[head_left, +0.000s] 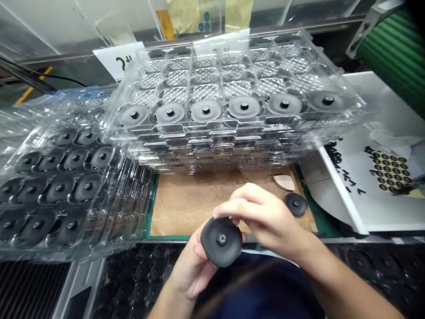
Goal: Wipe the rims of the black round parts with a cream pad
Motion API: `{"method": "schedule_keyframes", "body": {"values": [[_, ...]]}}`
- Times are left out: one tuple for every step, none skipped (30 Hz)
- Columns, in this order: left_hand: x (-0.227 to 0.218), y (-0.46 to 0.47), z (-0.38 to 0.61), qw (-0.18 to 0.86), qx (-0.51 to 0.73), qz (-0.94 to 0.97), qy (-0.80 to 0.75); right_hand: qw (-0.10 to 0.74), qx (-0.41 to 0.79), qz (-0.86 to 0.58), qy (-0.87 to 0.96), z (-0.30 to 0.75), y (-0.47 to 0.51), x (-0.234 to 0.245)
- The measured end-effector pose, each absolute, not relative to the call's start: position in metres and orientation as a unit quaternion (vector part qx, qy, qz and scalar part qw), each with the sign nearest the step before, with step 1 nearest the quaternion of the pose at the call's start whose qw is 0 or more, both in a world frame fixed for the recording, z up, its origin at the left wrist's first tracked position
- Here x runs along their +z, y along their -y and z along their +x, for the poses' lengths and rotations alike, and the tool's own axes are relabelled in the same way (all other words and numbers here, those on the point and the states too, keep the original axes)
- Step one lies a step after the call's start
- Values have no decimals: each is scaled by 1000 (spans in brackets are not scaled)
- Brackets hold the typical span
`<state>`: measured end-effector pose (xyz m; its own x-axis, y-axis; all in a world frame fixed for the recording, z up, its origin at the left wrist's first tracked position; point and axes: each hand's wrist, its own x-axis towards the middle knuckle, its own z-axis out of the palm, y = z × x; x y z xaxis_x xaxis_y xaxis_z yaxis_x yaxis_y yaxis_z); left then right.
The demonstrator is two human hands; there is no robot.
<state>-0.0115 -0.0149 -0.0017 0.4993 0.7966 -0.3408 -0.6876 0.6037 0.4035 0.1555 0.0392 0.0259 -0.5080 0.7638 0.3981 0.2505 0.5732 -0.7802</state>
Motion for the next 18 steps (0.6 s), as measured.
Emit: {"method": "schedule_keyframes", "body": {"values": [[-2, 16, -14, 866, 429, 103, -237, 396, 349, -378, 760, 159, -37, 17], [-2, 16, -16, 872, 426, 98, -221, 402, 364, -441, 715, 163, -32, 7], [-3, 17, -18, 877, 424, 94, -206, 398, 386, -494, 670, 166, -25, -4], [-3, 18, -19, 881, 420, 92, -196, 380, 414, -535, 631, 169, -17, -16], [-2, 19, -20, 884, 416, 90, -195, 357, 442, -561, 603, 171, -8, -27], [-1, 19, -19, 883, 413, 86, -204, 329, 468, -574, 586, 173, 2, -38], [1, 19, -19, 881, 411, 80, -221, 301, 489, -579, 579, 174, 10, -48], [4, 19, -17, 877, 409, 74, -239, 277, 501, -582, 577, 175, 17, -55], [7, 19, -16, 876, 406, 73, -252, 258, 507, -586, 577, 177, 22, -59], [10, 19, -15, 876, 401, 75, -259, 252, 503, -594, 575, 179, 25, -60], [12, 20, -14, 877, 395, 81, -263, 256, 493, -601, 574, 180, 25, -56], [14, 20, -13, 877, 390, 89, -265, 269, 478, -609, 574, 182, 25, -48], [15, 20, -12, 879, 385, 99, -263, 292, 453, -614, 577, 184, 23, -36], [16, 21, -11, 880, 384, 106, -260, 324, 418, -614, 586, 184, 21, -22], [15, 21, -9, 881, 381, 113, -256, 359, 381, -599, 606, 184, 19, -6], [13, 22, -7, 879, 381, 123, -261, 392, 341, -568, 638, 182, 16, 9], [11, 22, -5, 870, 384, 135, -276, 414, 308, -514, 685, 180, 13, 23], [9, 22, -4, 860, 388, 148, -297, 417, 288, -446, 738, 177, 10, 35]]}}
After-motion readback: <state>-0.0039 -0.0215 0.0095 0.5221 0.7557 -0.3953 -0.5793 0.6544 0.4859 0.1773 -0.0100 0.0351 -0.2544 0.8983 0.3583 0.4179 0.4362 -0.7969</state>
